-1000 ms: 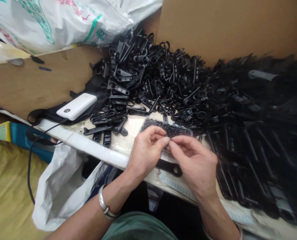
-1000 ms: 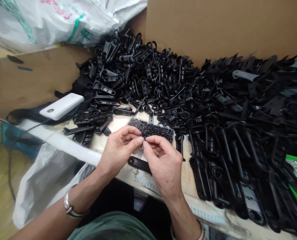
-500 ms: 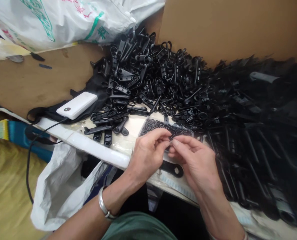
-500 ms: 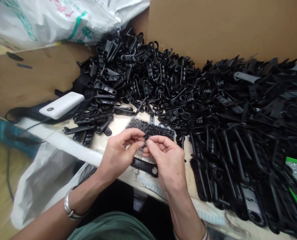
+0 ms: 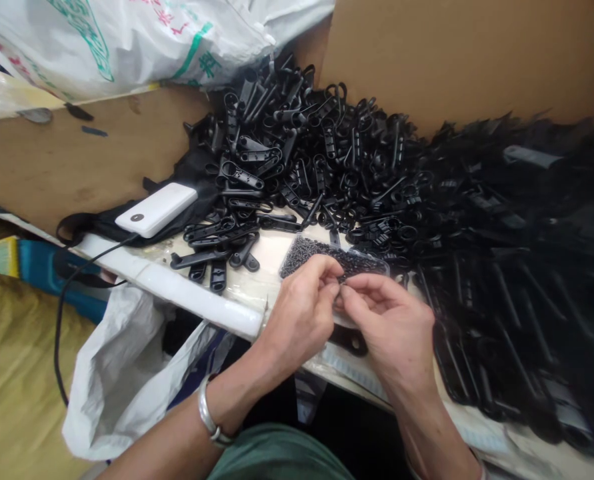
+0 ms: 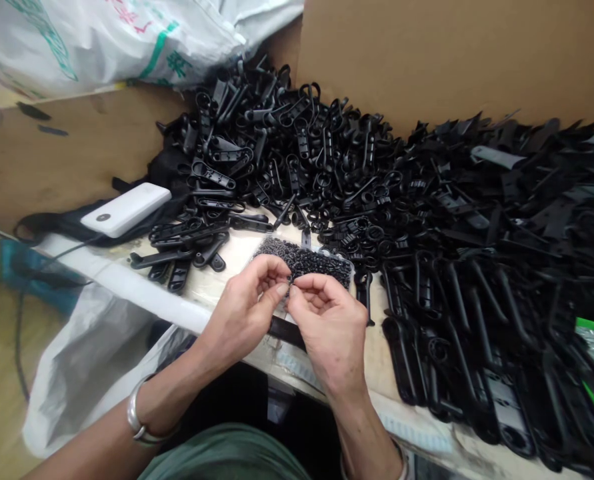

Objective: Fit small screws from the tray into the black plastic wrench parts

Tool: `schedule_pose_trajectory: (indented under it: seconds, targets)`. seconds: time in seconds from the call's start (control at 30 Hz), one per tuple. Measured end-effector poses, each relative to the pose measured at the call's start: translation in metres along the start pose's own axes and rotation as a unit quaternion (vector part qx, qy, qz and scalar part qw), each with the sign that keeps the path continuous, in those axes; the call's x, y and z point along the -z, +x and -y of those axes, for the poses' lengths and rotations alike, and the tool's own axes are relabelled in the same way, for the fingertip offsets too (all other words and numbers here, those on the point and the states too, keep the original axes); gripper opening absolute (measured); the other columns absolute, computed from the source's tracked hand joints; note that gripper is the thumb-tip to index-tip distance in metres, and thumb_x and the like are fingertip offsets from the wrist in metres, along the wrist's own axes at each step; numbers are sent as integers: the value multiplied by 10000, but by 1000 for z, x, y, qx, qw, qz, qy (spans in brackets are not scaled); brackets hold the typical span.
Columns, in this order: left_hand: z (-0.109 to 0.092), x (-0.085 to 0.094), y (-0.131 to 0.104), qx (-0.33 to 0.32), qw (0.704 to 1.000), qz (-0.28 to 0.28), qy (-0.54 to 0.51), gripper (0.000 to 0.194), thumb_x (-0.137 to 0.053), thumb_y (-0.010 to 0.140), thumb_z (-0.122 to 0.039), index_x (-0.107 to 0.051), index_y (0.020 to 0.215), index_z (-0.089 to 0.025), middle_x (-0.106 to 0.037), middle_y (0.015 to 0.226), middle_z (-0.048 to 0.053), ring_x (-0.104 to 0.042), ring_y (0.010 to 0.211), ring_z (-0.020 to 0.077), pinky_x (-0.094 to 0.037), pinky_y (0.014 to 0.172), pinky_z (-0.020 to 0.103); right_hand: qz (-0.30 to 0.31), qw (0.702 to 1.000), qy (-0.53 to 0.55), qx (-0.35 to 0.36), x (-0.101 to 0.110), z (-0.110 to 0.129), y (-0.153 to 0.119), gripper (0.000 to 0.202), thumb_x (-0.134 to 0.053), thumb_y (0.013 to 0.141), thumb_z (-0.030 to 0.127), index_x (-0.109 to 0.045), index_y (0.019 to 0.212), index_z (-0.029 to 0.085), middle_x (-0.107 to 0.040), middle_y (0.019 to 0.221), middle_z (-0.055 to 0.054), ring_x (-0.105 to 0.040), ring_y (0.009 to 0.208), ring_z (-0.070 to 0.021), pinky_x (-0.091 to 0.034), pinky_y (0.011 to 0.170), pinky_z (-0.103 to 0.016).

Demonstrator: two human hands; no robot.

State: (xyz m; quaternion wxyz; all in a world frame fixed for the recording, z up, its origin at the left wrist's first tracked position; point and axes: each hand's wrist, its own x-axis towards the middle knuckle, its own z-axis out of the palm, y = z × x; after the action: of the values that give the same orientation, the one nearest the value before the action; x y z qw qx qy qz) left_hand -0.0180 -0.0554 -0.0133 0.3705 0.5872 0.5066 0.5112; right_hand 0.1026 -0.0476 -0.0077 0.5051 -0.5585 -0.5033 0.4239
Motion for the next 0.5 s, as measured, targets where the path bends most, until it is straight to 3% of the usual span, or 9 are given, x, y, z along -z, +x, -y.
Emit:
schedule_pose_trajectory:
  seconds: [0.07,0.17,0.37,0.5]
  targets:
    - [-1,1,1,25,999,10,-31,145,-481,861,-101,-541,945,-203,-581,854,-5,-557,797,123,-464,735,230,-8,1000,-21,18,0,-1,0,179,-765,664,263,-685,790,164,-680,692,-19,-629,602,-133,-535,569,-226]
    - [0,4,2,45,997,16,-65,143,-492,868,-124,-563,970,-195,-604,894,11,-577,839,131,-478,776,242,8,1000,16,-15,2,-6,3,196,-778,653,260,-677,788,160,-664,670,-11,-615,570,-123,-523,546,-220]
    - [3,3,2,5,998,7,-67,334,-581,781,-40,-550,1073,-198,-615,926,8,-587,843,116,-495,792,227,44,986,129,-100,8,-10,8,218,-799,654,251,-664,791,149,-633,599,8,-597,521,-106,-516,539,-208]
    - [3,1,1,0,997,-5,-73,268,-559,800,-31,-583,1015,-188,-633,885,0,-604,818,103,-501,778,213,54,985,134,-99,9,-7,7,229,-810,658,258,-676,803,142,-647,610,1,-602,536,-97,-516,560,-190]
